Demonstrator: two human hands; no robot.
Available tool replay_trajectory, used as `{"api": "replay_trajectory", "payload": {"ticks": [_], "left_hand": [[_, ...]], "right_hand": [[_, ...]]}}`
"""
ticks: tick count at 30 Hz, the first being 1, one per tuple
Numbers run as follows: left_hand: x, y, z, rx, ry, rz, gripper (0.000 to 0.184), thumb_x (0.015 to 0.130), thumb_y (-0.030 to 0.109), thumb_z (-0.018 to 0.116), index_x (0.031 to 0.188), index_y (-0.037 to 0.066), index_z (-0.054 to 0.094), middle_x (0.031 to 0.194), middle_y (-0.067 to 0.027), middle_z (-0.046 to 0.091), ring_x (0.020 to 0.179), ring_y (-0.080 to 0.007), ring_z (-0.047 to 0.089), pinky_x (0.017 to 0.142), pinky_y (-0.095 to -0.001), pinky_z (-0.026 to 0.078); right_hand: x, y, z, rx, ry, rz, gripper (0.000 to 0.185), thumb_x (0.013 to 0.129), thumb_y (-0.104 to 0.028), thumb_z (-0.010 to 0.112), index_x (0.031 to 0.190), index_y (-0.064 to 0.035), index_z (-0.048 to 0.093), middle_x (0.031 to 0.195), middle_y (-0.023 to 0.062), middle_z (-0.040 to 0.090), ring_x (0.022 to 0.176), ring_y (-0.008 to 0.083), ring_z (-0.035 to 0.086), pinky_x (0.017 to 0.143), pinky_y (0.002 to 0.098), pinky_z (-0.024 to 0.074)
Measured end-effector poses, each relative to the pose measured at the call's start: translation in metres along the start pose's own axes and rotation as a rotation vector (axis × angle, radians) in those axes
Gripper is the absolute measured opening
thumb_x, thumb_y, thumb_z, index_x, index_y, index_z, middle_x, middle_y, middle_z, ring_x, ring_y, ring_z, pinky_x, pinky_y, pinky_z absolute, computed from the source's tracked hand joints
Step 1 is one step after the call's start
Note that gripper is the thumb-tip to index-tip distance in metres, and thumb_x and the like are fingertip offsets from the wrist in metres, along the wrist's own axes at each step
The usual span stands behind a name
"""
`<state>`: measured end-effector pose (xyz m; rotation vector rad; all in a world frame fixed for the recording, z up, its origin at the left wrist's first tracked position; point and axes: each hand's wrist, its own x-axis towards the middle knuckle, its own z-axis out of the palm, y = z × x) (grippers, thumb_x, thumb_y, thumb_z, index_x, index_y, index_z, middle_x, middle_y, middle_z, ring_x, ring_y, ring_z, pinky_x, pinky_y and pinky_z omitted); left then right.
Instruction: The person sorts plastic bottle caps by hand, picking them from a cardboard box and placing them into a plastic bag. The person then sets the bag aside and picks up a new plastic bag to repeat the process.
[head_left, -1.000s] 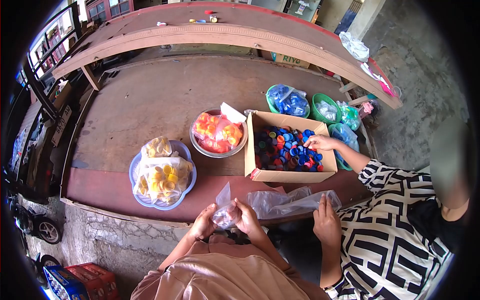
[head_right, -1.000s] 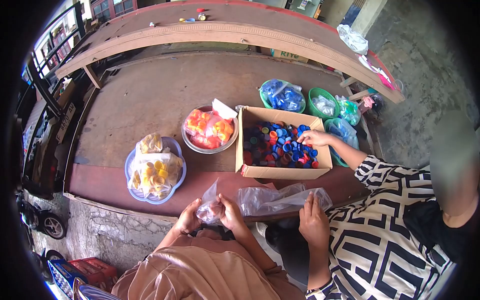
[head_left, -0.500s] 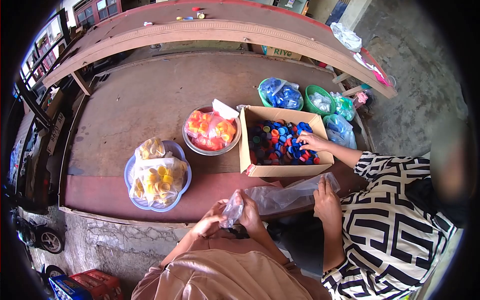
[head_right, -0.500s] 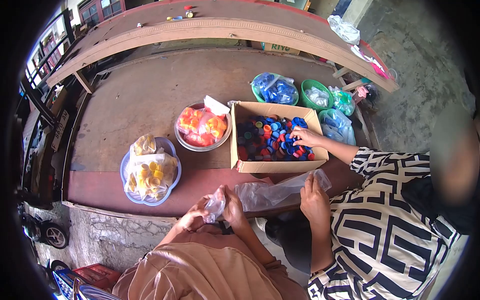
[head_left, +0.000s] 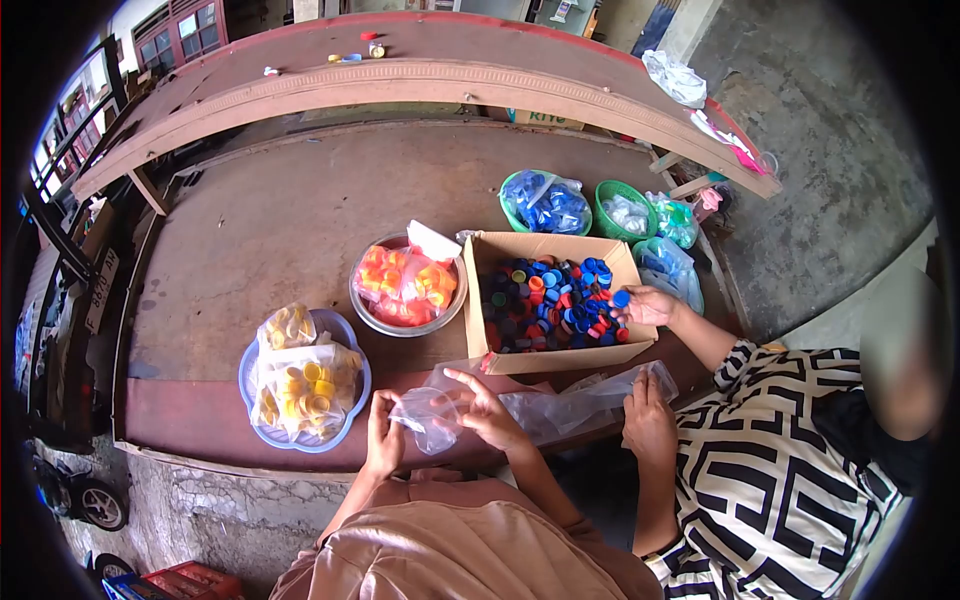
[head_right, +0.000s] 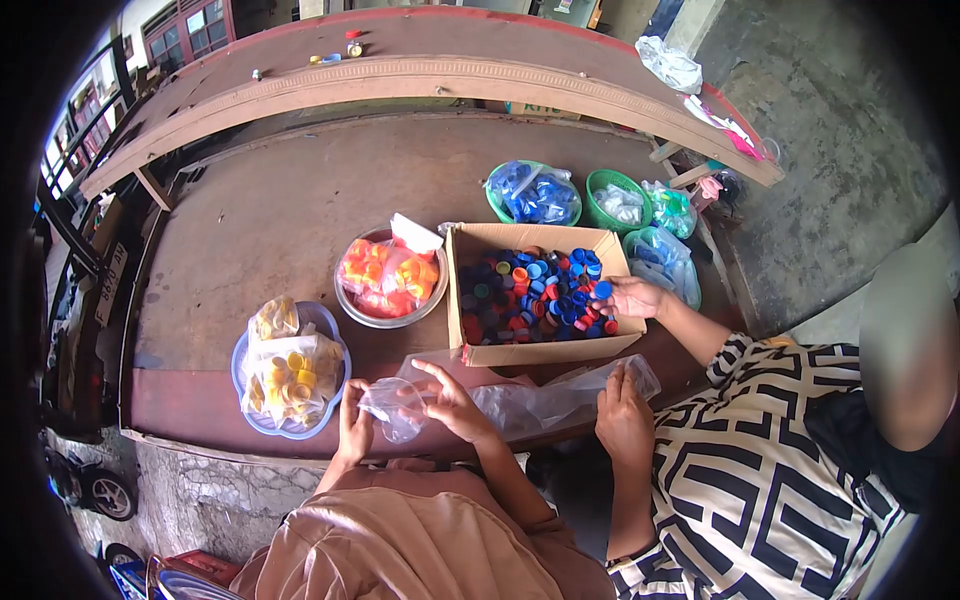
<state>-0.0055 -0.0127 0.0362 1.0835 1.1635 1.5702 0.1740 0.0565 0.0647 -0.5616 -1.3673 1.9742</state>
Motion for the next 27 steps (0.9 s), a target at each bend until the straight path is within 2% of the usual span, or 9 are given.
{"api": "replay_trajectory", "payload": {"ticks": [2,9,10,13,14,17,18,23,27], "left_hand": [[0.002,-0.006,-0.002,-0.094,0.061,-0.011,0.018,0.087,-0.006,0.037,0.101,0.005,0.039,0.094,-0.0024,0.041,0.083,-0.008,0.041,0.071,-0.0212,0.039],[-0.003,-0.028,-0.003,0.017,0.007,-0.107,0.027,0.084,-0.01,0.04,0.107,0.005,0.036,0.1,-0.0042,0.039,0.092,-0.0099,0.043,0.078,-0.0243,0.041],[-0.001,-0.014,0.002,-0.014,0.016,-0.255,0.039,0.076,-0.011,0.052,0.109,0.003,0.035,0.102,-0.0083,0.041,0.095,-0.0169,0.046,0.082,-0.0299,0.042],[0.01,0.024,0.009,0.85,0.081,0.331,0.058,0.063,-0.009,0.063,0.112,0.002,0.033,0.106,-0.0145,0.041,0.093,-0.0275,0.05,0.082,-0.0365,0.043],[0.013,0.03,0.007,0.873,0.055,0.425,0.059,0.054,-0.007,0.066,0.107,0.001,0.041,0.104,-0.0163,0.046,0.09,-0.0347,0.05,0.079,-0.0414,0.044],[0.015,0.03,-0.007,0.844,-0.28,0.404,0.042,0.056,-0.007,0.064,0.095,0.001,0.049,0.096,-0.0137,0.051,0.087,-0.0323,0.053,0.074,-0.0397,0.045],[0.014,0.024,-0.007,0.717,-0.28,0.294,0.031,0.057,-0.008,0.062,0.085,0.0,0.053,0.088,-0.013,0.052,0.084,-0.0321,0.054,0.068,-0.0371,0.046],[0.005,0.017,-0.005,0.567,-0.096,0.168,0.034,0.057,-0.014,0.051,0.089,-0.002,0.047,0.084,-0.0147,0.046,0.073,-0.0303,0.05,0.063,-0.0336,0.044],[0.008,0.021,-0.009,0.58,0.019,0.19,0.033,0.058,-0.015,0.046,0.088,-0.002,0.042,0.084,-0.013,0.043,0.071,-0.0259,0.047,0.064,-0.0307,0.043]], "right_hand": [[0.003,0.003,0.0,-0.259,0.137,-0.022,0.066,0.075,0.004,0.065,0.132,-0.0078,0.033,0.109,0.0092,0.053,0.094,0.0115,0.054,0.076,0.0227,0.0483],[0.0,0.015,0.008,-0.359,0.241,-0.06,0.045,0.076,0.0,0.066,0.117,-0.0033,0.047,0.089,0.0044,0.057,0.08,0.0089,0.059,0.067,0.0213,0.0505],[0.001,0.015,0.011,-0.335,0.295,-0.056,0.038,0.078,0.0,0.064,0.113,-0.0018,0.05,0.082,0.0039,0.059,0.073,0.0089,0.06,0.064,0.0206,0.0503],[0.001,0.018,0.011,-0.392,0.282,-0.043,0.036,0.078,0.001,0.063,0.113,-0.0009,0.05,0.085,0.0056,0.059,0.073,0.0089,0.06,0.064,0.0207,0.0499],[0.001,0.017,0.011,-0.409,0.255,-0.032,0.037,0.078,0.001,0.063,0.112,-0.0008,0.051,0.085,0.0062,0.06,0.073,0.0092,0.06,0.063,0.0212,0.0499],[0.0,0.009,0.018,-0.465,0.186,-0.019,0.038,0.075,0.003,0.063,0.111,-0.0007,0.051,0.085,0.0078,0.06,0.074,0.0106,0.06,0.062,0.023,0.0497],[0.001,0.009,0.019,-0.491,0.17,-0.033,0.04,0.074,0.003,0.063,0.111,-0.0009,0.051,0.085,0.0084,0.06,0.074,0.0113,0.06,0.062,0.0237,0.0495],[0.005,0.01,0.017,-1.013,0.12,-0.179,0.046,0.07,0.009,0.057,0.115,-0.0021,0.05,0.095,0.0074,0.06,0.079,0.0116,0.058,0.066,0.0256,0.0489],[0.001,0.0,0.021,-0.6,0.115,0.058,0.047,0.069,0.005,0.06,0.114,-0.0013,0.05,0.096,0.0104,0.06,0.077,0.0137,0.06,0.072,0.0267,0.0491]]}}
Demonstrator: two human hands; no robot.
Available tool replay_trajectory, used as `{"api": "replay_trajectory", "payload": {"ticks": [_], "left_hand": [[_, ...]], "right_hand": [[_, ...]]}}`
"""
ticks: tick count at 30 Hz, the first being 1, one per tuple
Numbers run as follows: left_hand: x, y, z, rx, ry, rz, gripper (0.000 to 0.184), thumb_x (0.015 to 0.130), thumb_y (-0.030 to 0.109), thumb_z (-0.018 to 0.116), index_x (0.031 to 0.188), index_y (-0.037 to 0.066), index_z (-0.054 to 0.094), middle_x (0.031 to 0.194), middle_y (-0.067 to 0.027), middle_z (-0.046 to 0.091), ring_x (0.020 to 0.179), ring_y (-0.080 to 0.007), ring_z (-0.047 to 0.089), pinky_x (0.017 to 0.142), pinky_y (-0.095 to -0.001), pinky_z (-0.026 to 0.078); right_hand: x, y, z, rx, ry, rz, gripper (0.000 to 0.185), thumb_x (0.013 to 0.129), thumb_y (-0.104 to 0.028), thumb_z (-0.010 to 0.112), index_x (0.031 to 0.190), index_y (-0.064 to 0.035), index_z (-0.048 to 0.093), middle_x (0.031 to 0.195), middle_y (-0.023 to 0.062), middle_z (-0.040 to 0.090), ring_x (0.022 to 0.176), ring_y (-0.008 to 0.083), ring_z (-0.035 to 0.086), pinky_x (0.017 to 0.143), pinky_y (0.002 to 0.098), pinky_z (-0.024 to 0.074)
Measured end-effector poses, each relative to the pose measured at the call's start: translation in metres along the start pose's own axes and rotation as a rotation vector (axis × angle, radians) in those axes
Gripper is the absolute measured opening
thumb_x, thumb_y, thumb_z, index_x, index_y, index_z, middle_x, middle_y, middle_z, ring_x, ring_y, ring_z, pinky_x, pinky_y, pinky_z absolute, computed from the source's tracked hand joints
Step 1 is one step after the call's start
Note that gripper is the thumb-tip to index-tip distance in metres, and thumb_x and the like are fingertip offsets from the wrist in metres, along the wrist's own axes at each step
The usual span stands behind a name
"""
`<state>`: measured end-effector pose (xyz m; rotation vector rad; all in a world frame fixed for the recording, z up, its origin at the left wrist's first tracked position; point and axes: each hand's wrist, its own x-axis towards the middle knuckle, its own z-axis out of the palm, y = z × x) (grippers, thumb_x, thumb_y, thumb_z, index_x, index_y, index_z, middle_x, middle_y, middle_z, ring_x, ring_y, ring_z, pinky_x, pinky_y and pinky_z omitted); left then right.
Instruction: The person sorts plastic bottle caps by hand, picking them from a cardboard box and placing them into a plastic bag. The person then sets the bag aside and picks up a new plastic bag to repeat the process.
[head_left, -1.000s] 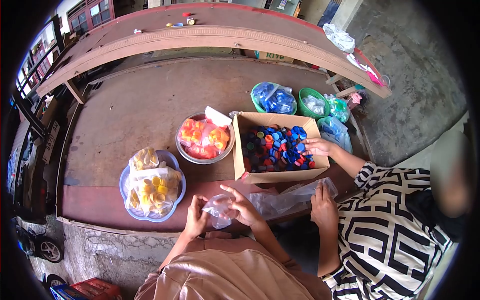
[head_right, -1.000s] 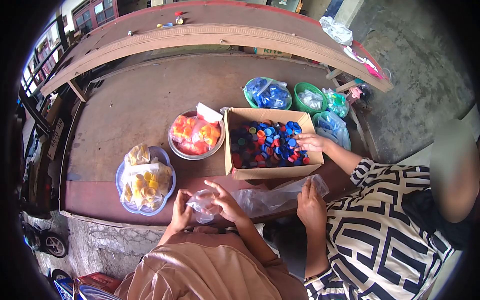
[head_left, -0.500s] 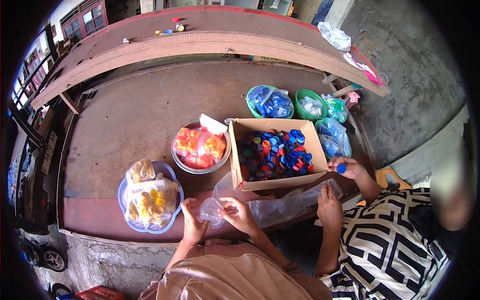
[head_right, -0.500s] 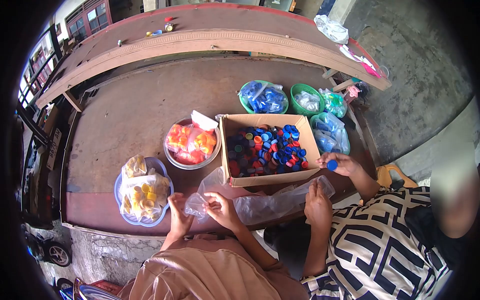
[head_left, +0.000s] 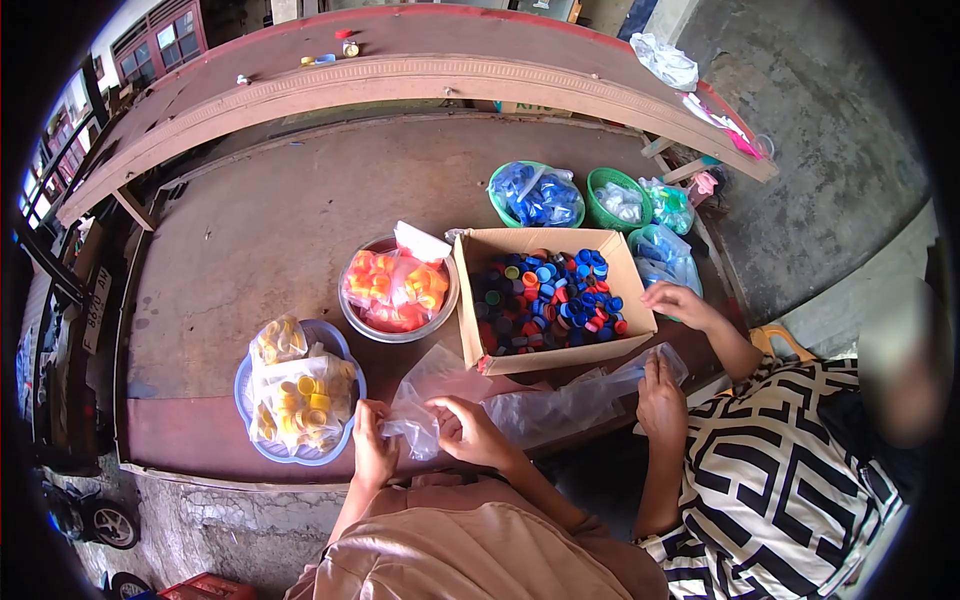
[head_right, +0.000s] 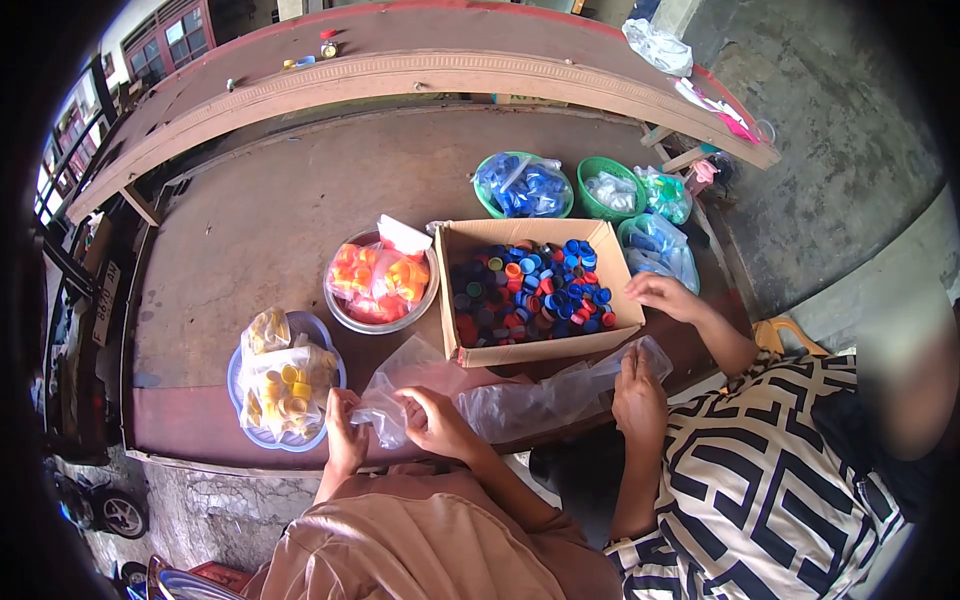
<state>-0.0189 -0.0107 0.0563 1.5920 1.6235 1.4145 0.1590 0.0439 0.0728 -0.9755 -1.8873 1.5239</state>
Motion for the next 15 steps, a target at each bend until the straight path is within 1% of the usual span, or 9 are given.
{"api": "replay_trajectory", "payload": {"ticks": [2,3,6,9,12,13,15], "left_hand": [[0.001,0.0,0.001,-0.023,0.056,-0.058,0.032,0.061,-0.016,0.044,0.089,-0.001,0.041,0.082,-0.0107,0.042,0.071,-0.0213,0.045,0.065,-0.0279,0.043],[0.0,-0.002,0.003,-0.06,0.077,-0.039,0.034,0.061,-0.017,0.043,0.091,-0.001,0.04,0.083,-0.0105,0.041,0.071,-0.0203,0.045,0.067,-0.0279,0.044],[-0.004,-0.007,0.005,-0.186,0.035,-0.117,0.035,0.061,-0.018,0.042,0.092,-0.001,0.039,0.085,-0.0108,0.041,0.075,-0.0197,0.045,0.069,-0.0274,0.044],[-0.003,-0.002,0.005,-0.247,0.074,-0.176,0.035,0.06,-0.016,0.048,0.091,-0.002,0.041,0.086,-0.013,0.042,0.076,-0.0254,0.05,0.066,-0.0301,0.045],[0.002,0.01,0.0,0.261,0.049,-0.018,0.041,0.058,-0.012,0.056,0.095,-0.001,0.043,0.092,-0.0151,0.045,0.081,-0.0302,0.051,0.071,-0.0365,0.045],[0.008,0.017,-0.003,0.376,0.051,0.147,0.043,0.057,-0.006,0.062,0.096,0.003,0.049,0.095,-0.0135,0.049,0.085,-0.0321,0.051,0.077,-0.0425,0.042],[0.006,0.014,-0.008,0.333,-0.14,0.277,0.038,0.057,-0.005,0.063,0.093,0.005,0.053,0.095,-0.0106,0.051,0.085,-0.0311,0.051,0.08,-0.0437,0.04]], "right_hand": [[-0.002,-0.009,0.0,0.034,0.04,-0.114,0.045,0.07,0.002,0.063,0.113,-0.0011,0.051,0.094,0.0107,0.061,0.077,0.0134,0.06,0.072,0.0261,0.0491],[-0.003,-0.011,-0.001,0.05,0.061,-0.171,0.044,0.07,0.0,0.065,0.113,-0.001,0.052,0.092,0.0108,0.061,0.077,0.0133,0.061,0.072,0.0258,0.0491],[-0.002,-0.006,0.001,-0.064,0.126,-0.247,0.04,0.072,-0.003,0.066,0.11,-0.0009,0.053,0.084,0.0103,0.062,0.076,0.0151,0.062,0.071,0.0274,0.0506],[-0.001,0.001,0.004,-0.117,0.225,-0.22,0.037,0.074,-0.002,0.065,0.109,-0.0007,0.054,0.081,0.0105,0.064,0.074,0.0158,0.063,0.069,0.0272,0.0511],[-0.002,-0.003,0.005,-0.039,0.277,-0.143,0.033,0.075,0.0,0.062,0.107,-0.0004,0.054,0.079,0.0106,0.064,0.072,0.0164,0.064,0.066,0.0265,0.051],[-0.002,-0.004,0.006,-0.051,0.267,-0.158,0.033,0.074,0.001,0.061,0.107,-0.0004,0.054,0.078,0.0107,0.064,0.071,0.0167,0.064,0.065,0.0264,0.0508],[-0.003,-0.004,0.007,-0.077,0.248,-0.187,0.035,0.073,0.003,0.06,0.107,-0.0003,0.054,0.078,0.011,0.064,0.069,0.0174,0.064,0.062,0.0262,0.0504]]}}
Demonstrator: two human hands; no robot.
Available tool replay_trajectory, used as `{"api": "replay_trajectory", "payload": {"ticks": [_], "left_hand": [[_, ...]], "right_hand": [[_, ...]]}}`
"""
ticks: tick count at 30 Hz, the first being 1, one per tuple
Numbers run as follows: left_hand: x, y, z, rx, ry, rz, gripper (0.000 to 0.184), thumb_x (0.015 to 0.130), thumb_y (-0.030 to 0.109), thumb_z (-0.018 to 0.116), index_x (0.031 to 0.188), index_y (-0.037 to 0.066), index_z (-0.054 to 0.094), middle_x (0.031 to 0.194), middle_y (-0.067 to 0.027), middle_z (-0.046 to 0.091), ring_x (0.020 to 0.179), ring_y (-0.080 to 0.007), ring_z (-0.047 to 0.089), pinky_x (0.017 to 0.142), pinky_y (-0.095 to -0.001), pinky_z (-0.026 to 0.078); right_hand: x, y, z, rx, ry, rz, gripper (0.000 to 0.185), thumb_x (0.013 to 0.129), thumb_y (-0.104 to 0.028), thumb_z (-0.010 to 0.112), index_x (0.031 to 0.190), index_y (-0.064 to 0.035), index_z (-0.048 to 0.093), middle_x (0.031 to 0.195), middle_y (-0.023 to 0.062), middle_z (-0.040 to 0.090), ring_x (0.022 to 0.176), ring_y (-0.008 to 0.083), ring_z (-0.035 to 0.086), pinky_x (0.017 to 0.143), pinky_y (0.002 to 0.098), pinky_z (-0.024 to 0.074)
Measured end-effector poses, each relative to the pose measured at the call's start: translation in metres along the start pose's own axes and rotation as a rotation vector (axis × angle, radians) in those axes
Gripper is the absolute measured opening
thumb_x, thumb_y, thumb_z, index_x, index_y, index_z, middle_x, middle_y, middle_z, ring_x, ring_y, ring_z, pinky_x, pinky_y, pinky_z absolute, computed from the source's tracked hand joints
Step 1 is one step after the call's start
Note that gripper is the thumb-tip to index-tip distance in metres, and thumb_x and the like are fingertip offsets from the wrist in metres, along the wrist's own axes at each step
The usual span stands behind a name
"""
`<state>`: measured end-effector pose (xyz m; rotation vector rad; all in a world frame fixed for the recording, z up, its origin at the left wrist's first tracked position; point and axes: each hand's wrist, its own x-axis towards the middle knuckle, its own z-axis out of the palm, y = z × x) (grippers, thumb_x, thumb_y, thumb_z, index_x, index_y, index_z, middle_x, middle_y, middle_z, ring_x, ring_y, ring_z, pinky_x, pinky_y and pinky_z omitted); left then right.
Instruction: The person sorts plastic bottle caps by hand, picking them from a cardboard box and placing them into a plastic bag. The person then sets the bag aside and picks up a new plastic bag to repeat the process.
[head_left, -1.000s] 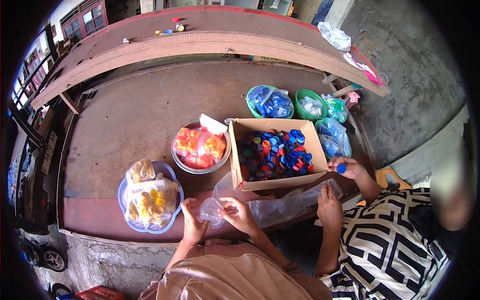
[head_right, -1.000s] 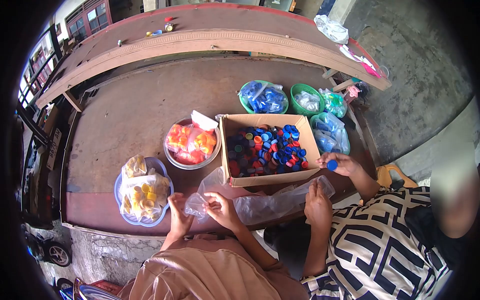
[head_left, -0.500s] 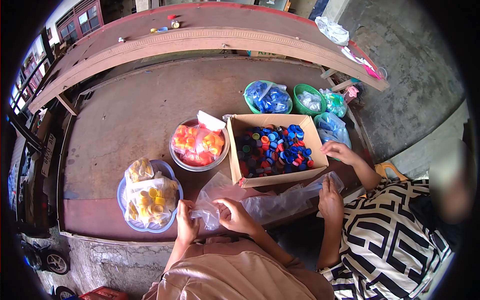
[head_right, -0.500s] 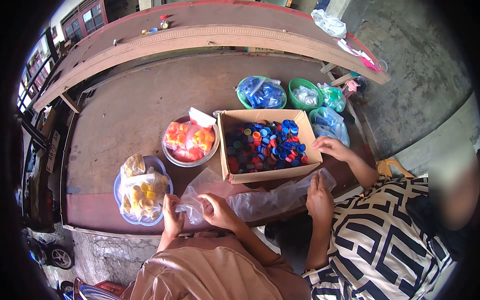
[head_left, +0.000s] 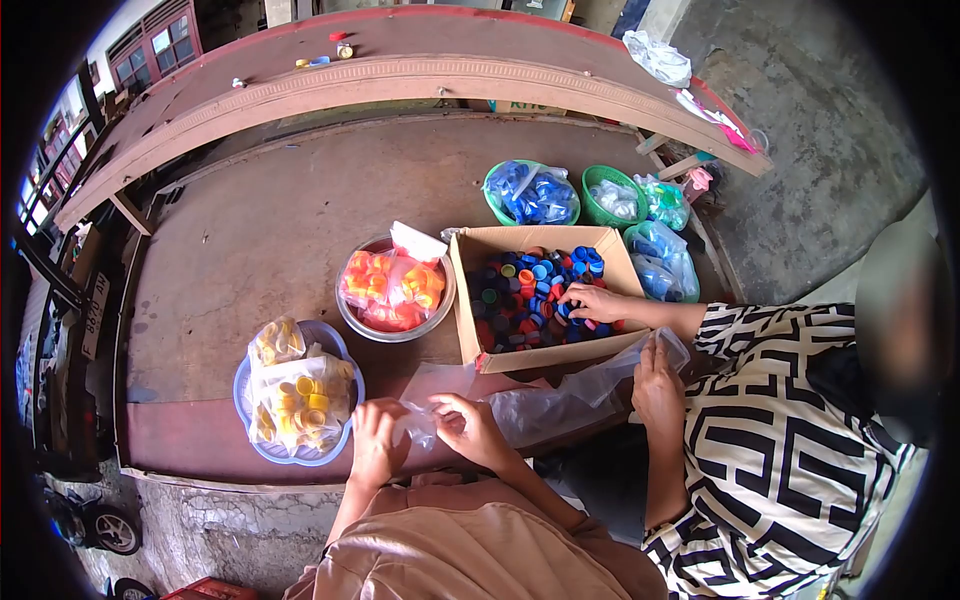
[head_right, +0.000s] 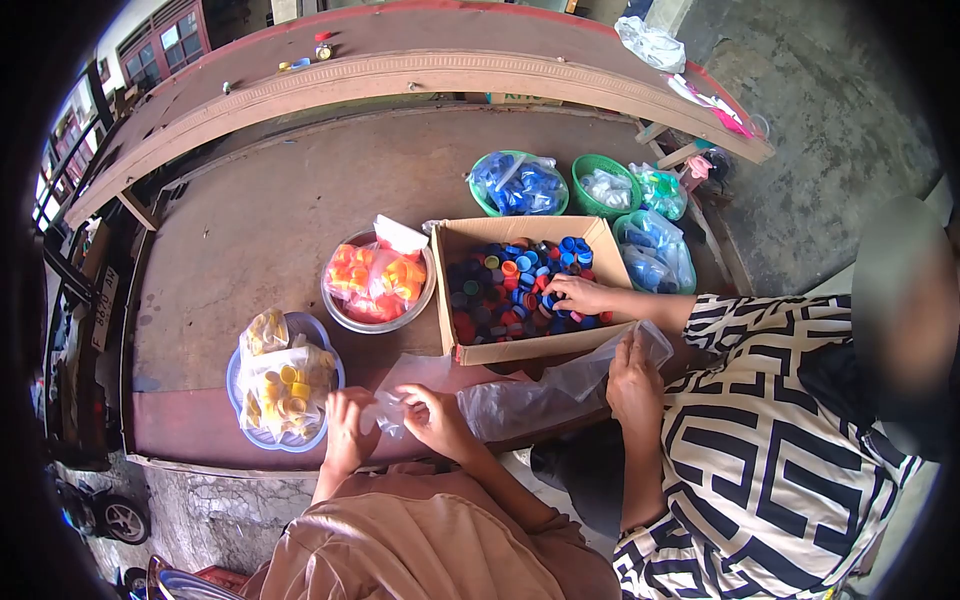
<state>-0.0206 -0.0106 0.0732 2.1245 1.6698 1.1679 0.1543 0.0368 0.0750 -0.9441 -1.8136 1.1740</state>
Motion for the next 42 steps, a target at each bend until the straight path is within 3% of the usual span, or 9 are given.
{"api": "replay_trajectory", "payload": {"ticks": [9,12,16,19,23,24,28,37,42], "left_hand": [[-0.004,-0.005,0.003,-0.266,-0.082,-0.073,0.027,0.06,-0.008,0.061,0.083,0.005,0.058,0.082,-0.0099,0.057,0.072,-0.0286,0.058,0.061,-0.0348,0.049],[-0.004,-0.002,0.002,-0.252,-0.086,-0.109,0.027,0.062,-0.009,0.061,0.085,0.004,0.056,0.082,-0.0105,0.056,0.071,-0.0294,0.058,0.06,-0.0344,0.049],[-0.005,-0.006,0.005,-0.318,-0.146,-0.218,0.026,0.064,-0.009,0.061,0.086,0.003,0.053,0.079,-0.0106,0.053,0.068,-0.0271,0.058,0.058,-0.0333,0.048],[-0.004,-0.004,0.005,-0.379,-0.163,-0.255,0.025,0.064,-0.01,0.059,0.084,0.001,0.052,0.078,-0.0099,0.052,0.066,-0.0237,0.057,0.056,-0.0303,0.047],[-0.003,-0.001,0.003,-0.345,-0.073,-0.268,0.023,0.063,-0.013,0.055,0.081,-0.001,0.049,0.079,-0.0096,0.049,0.066,-0.021,0.054,0.055,-0.0264,0.047],[-0.002,0.001,0.002,-0.316,-0.039,-0.279,0.023,0.062,-0.014,0.054,0.081,-0.001,0.048,0.079,-0.01,0.048,0.065,-0.0213,0.054,0.055,-0.0265,0.047],[-0.002,0.005,0.008,-0.327,0.108,-0.28,0.024,0.062,-0.015,0.053,0.082,-0.002,0.047,0.08,-0.0121,0.047,0.065,-0.0224,0.054,0.055,-0.027,0.048],[-0.01,0.014,0.016,-0.338,0.146,-0.309,0.025,0.068,-0.013,0.059,0.086,-0.001,0.046,0.082,-0.0124,0.046,0.064,-0.0239,0.055,0.054,-0.0314,0.049],[-0.012,0.015,0.015,-0.077,0.149,-0.113,0.05,0.051,-0.006,0.062,0.098,0.003,0.048,0.095,-0.0153,0.049,0.089,-0.0354,0.048,0.077,-0.0415,0.043]], "right_hand": [[-0.005,0.003,0.004,-0.115,0.154,0.029,0.036,0.071,0.005,0.06,0.106,-0.0008,0.054,0.082,0.0118,0.061,0.07,0.0177,0.062,0.061,0.0274,0.0496],[-0.008,0.008,0.006,0.053,0.107,0.173,0.029,0.078,0.005,0.056,0.106,-0.0008,0.053,0.084,0.0081,0.06,0.078,0.0143,0.061,0.07,0.0263,0.0508],[-0.008,0.029,0.003,0.925,0.09,0.452,0.025,0.085,0.0,0.051,0.109,-0.0046,0.049,0.079,0.0026,0.055,0.078,0.0099,0.055,0.071,0.0223,0.0456],[-0.008,0.063,0.002,1.046,-0.071,0.347,0.021,0.087,-0.001,0.049,0.108,-0.0027,0.048,0.083,0.0033,0.054,0.074,0.0087,0.053,0.064,0.0218,0.0427],[-0.002,0.049,0.01,-0.293,0.3,-0.187,0.026,0.083,-0.001,0.055,0.108,-0.0027,0.05,0.079,0.0082,0.051,0.067,0.0138,0.047,0.061,0.0251,0.04],[-0.006,0.03,0.008,-0.132,0.287,-0.018,0.032,0.078,-0.006,0.063,0.107,-0.0017,0.05,0.082,0.0106,0.049,0.067,0.018,0.045,0.062,0.0281,0.0405],[-0.013,-0.022,0.006,-0.251,0.181,-0.247,0.051,0.066,-0.012,0.076,0.109,-0.0011,0.049,0.09,0.0098,0.049,0.071,0.0181,0.046,0.061,0.0291,0.0413],[-0.009,0.009,0.01,-0.152,0.484,-0.151,0.039,0.062,0.009,0.063,0.098,-0.0006,0.055,0.082,0.0099,0.056,0.069,0.0181,0.058,0.062,0.0286,0.0466],[-0.014,0.0,0.006,-0.248,0.401,-0.232,0.03,0.064,0.01,0.058,0.093,-0.0006,0.056,0.084,0.0127,0.059,0.076,0.0247,0.06,0.068,0.0333,0.0487]]}}
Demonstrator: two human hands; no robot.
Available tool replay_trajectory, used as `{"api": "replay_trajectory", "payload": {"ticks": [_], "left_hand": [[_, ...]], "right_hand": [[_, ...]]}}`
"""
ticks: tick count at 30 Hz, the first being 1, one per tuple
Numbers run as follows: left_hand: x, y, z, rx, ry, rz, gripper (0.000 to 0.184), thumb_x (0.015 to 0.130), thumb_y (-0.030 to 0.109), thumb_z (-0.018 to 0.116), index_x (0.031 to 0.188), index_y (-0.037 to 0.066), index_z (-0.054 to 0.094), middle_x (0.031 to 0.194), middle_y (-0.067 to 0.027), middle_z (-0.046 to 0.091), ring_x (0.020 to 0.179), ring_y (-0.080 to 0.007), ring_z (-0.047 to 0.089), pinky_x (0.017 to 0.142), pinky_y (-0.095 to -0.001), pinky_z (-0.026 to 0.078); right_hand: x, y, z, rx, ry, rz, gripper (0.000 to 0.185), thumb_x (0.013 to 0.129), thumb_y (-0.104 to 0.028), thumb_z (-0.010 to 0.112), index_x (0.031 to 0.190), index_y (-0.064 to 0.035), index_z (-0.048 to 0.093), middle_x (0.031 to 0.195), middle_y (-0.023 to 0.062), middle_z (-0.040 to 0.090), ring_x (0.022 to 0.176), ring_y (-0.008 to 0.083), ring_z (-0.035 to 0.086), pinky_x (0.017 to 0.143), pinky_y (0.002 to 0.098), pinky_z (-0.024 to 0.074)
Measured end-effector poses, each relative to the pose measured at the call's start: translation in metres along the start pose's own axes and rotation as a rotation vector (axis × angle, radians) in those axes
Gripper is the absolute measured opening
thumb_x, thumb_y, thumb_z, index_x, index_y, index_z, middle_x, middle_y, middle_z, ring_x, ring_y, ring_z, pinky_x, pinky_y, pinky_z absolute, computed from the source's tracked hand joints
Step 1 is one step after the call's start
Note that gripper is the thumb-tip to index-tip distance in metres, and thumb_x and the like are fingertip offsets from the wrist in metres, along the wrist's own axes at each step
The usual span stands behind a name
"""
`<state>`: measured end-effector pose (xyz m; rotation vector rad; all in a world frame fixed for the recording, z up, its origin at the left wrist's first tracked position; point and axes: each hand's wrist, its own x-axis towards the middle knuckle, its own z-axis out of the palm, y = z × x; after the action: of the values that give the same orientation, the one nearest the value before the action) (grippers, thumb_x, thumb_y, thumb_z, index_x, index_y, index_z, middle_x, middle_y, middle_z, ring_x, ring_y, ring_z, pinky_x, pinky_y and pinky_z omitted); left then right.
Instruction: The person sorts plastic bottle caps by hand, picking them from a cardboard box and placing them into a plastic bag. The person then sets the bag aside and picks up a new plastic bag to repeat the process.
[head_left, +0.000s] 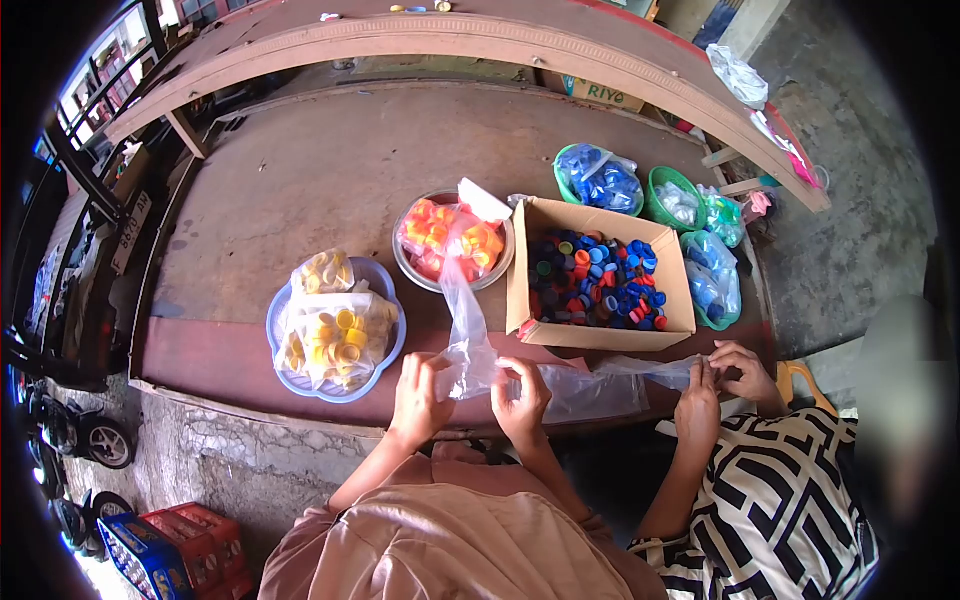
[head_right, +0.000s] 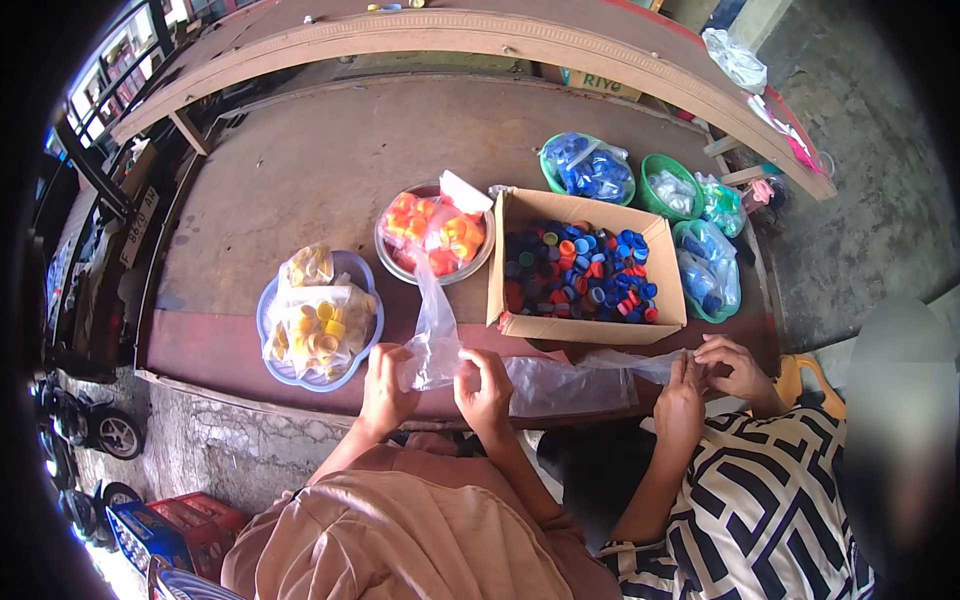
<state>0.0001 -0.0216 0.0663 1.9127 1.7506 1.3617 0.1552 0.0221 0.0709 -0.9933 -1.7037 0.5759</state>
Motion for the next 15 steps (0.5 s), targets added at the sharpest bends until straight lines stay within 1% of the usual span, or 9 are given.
{"api": "replay_trajectory", "payload": {"ticks": [1,2,3,5,9,10,12,13,15], "left_hand": [[0.003,0.007,-0.001,0.008,-0.005,0.049,0.052,0.051,-0.004,0.065,0.1,0.004,0.049,0.095,-0.0145,0.049,0.088,-0.0341,0.049,0.076,-0.0406,0.044],[0.004,0.008,0.0,-0.016,-0.032,0.053,0.05,0.053,-0.004,0.065,0.1,0.004,0.049,0.094,-0.014,0.05,0.086,-0.0336,0.051,0.073,-0.0403,0.045],[0.004,0.009,0.0,-0.039,-0.058,0.057,0.047,0.055,-0.003,0.065,0.099,0.004,0.05,0.092,-0.0136,0.052,0.084,-0.0332,0.053,0.071,-0.0401,0.046],[0.0,0.006,0.001,-0.099,-0.074,-0.035,0.042,0.059,-0.003,0.065,0.098,0.003,0.05,0.089,-0.0127,0.053,0.079,-0.0324,0.056,0.067,-0.0398,0.048],[-0.004,0.014,-0.003,-0.134,-0.113,-0.146,0.031,0.065,-0.003,0.062,0.093,0.003,0.051,0.084,-0.0123,0.055,0.072,-0.0329,0.058,0.06,-0.0397,0.049],[-0.004,0.011,-0.003,-0.131,-0.092,-0.169,0.03,0.065,-0.003,0.062,0.093,0.003,0.051,0.084,-0.0122,0.055,0.073,-0.033,0.058,0.06,-0.0397,0.049],[-0.007,0.001,-0.004,-0.125,-0.054,-0.217,0.029,0.066,-0.002,0.062,0.092,0.003,0.05,0.084,-0.0119,0.054,0.073,-0.0331,0.058,0.061,-0.0399,0.05],[-0.006,0.0,-0.005,-0.141,-0.069,-0.338,0.028,0.068,-0.003,0.06,0.093,0.003,0.049,0.088,-0.0132,0.054,0.077,-0.0324,0.059,0.062,-0.04,0.049],[-0.009,-0.005,-0.007,-0.008,-0.072,-0.23,0.034,0.07,0.0,0.062,0.1,0.003,0.048,0.096,-0.0149,0.052,0.087,-0.0333,0.056,0.073,-0.0403,0.048]], "right_hand": [[0.0,-0.003,-0.001,-0.044,-0.04,-0.055,0.029,0.065,0.009,0.058,0.092,-0.0005,0.056,0.084,0.013,0.059,0.077,0.0263,0.06,0.068,0.0339,0.0487],[0.001,-0.004,-0.001,-0.039,-0.063,-0.119,0.028,0.065,0.008,0.056,0.091,-0.0005,0.055,0.085,0.0134,0.058,0.077,0.0306,0.058,0.067,0.0354,0.0484],[-0.001,-0.006,-0.001,-0.051,-0.083,-0.143,0.028,0.064,0.008,0.056,0.091,-0.0006,0.055,0.085,0.0134,0.058,0.078,0.0307,0.058,0.068,0.0358,0.0482],[-0.004,-0.01,0.0,-0.071,-0.125,-0.194,0.03,0.064,0.009,0.056,0.092,-0.0009,0.055,0.086,0.0135,0.057,0.079,0.0308,0.057,0.069,0.0366,0.0478],[-0.008,-0.021,0.005,-0.081,-0.162,0.072,0.034,0.063,0.009,0.057,0.095,-0.0019,0.055,0.088,0.0143,0.056,0.082,0.0315,0.056,0.072,0.0378,0.0466],[-0.01,-0.021,0.003,-0.082,-0.192,0.124,0.036,0.062,0.01,0.057,0.097,-0.0016,0.055,0.086,0.0141,0.057,0.081,0.0315,0.057,0.071,0.0375,0.0468],[-0.009,-0.007,-0.002,-0.084,-0.151,0.081,0.036,0.063,0.011,0.056,0.097,-0.001,0.055,0.084,0.0143,0.057,0.079,0.0309,0.058,0.07,0.0371,0.0469],[-0.009,-0.002,-0.005,-0.085,-0.129,0.063,0.036,0.063,0.011,0.056,0.097,-0.0007,0.055,0.084,0.0145,0.057,0.078,0.0306,0.058,0.069,0.0369,0.047],[-0.008,0.003,-0.008,-0.064,-0.124,0.05,0.033,0.065,0.011,0.055,0.095,-0.0005,0.056,0.082,0.0141,0.059,0.076,0.0295,0.059,0.067,0.0353,0.0474]]}}
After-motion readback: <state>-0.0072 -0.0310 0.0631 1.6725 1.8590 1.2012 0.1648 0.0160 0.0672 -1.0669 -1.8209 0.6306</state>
